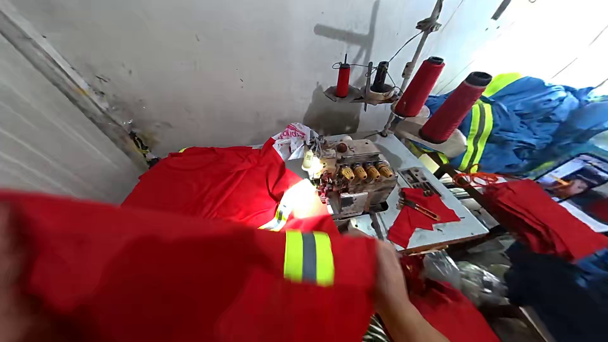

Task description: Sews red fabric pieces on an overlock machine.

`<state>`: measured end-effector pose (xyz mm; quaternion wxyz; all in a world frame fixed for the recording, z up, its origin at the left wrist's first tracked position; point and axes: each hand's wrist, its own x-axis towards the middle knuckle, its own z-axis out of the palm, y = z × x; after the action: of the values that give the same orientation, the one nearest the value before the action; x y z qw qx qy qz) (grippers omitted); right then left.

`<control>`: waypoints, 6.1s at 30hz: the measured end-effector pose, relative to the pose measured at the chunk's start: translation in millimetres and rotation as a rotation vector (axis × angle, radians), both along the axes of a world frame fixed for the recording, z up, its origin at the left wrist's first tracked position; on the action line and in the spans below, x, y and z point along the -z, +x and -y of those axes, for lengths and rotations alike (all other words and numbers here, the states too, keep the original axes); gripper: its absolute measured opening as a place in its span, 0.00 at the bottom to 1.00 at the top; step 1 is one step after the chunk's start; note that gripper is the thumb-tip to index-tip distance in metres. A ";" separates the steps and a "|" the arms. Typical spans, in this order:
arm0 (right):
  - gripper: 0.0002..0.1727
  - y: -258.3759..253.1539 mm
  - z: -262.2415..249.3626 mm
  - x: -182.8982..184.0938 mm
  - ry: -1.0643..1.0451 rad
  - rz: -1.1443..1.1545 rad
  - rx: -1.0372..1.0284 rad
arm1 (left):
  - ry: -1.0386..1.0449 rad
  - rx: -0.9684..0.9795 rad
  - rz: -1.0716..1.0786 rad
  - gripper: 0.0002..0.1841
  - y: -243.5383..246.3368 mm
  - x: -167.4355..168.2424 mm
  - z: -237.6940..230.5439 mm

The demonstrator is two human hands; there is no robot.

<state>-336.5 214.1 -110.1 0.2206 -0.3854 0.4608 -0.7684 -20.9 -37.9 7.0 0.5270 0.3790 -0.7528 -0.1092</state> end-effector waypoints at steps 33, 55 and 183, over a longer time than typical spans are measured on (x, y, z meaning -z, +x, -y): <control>0.19 0.8 65.0 109.8 0.422 -0.454 0.516 | 0.176 0.872 0.521 0.10 -268.9 137.7 -7.1; 0.14 -12.9 55.9 129.0 0.341 -0.303 0.553 | 0.226 0.857 0.546 0.15 -259.8 163.9 -24.0; 0.10 -16.7 -30.4 105.3 0.319 0.664 -0.579 | 0.287 -0.038 -0.089 0.12 85.9 -29.2 10.5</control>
<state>-353.2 244.5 -215.3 0.6181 -0.1927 0.3513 -0.6763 65.0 -48.4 36.2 0.5022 0.4594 -0.6980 -0.2225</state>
